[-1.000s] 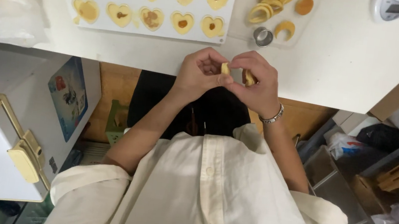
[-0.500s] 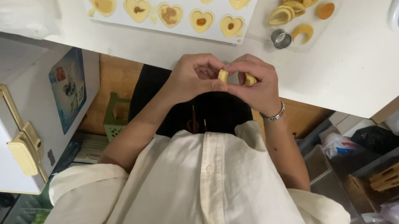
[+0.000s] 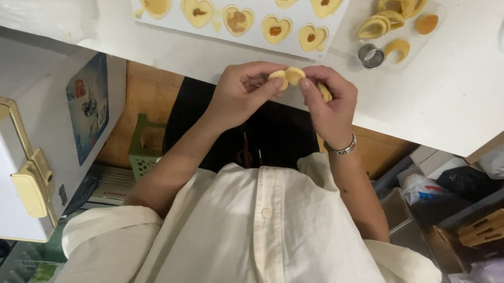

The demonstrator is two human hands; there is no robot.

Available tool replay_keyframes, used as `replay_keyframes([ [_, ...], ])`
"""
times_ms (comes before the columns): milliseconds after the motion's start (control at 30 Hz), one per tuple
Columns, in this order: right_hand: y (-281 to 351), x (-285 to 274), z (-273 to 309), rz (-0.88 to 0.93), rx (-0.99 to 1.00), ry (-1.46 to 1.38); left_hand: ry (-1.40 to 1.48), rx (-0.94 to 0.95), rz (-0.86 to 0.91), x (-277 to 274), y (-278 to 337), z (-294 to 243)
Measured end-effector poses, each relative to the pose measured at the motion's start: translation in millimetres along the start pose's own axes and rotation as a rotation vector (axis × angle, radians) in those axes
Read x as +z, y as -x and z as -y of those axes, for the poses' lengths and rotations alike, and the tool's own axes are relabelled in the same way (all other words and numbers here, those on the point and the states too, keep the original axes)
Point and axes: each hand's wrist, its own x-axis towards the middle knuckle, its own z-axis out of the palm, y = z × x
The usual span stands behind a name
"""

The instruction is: Prepare heart-shaped pastries by cutting circular dough pieces and placing them into a mold.

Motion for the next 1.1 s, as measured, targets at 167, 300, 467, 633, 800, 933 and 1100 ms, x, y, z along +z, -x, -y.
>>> replay_keyframes([
  [167,-18.9,-7.6,-2.8,-0.139,0.117,-0.030,0.025,0.013,-0.076,-2.1,0.1,-10.7],
  [300,-49.9,-22.5,4.4,-0.221,-0.149,0.435,-0.042,0.040,-0.148,-10.3,3.3,-6.2],
  [467,-80.1,-27.6,4.6,-0.228,-0.381,0.692,-0.264,0.117,-0.224,-13.4,5.7,-22.1],
  [633,-87.2,-29.0,5.7,-0.235,-0.442,0.766,-0.317,0.216,-0.267,-29.4,7.4,-38.8],
  [800,-76.5,-43.0,3.8,-0.226,-0.320,0.604,-0.529,0.318,-0.388,-58.3,4.9,-52.0],
  [933,-57.0,-46.4,6.3,-0.175,-0.228,0.593,-0.515,0.386,-0.423,-61.5,12.4,-66.8],
  [1100,-48.5,-33.4,10.6,-0.038,-0.270,0.688,-0.480,0.334,-0.361,-54.0,7.3,-57.2],
])
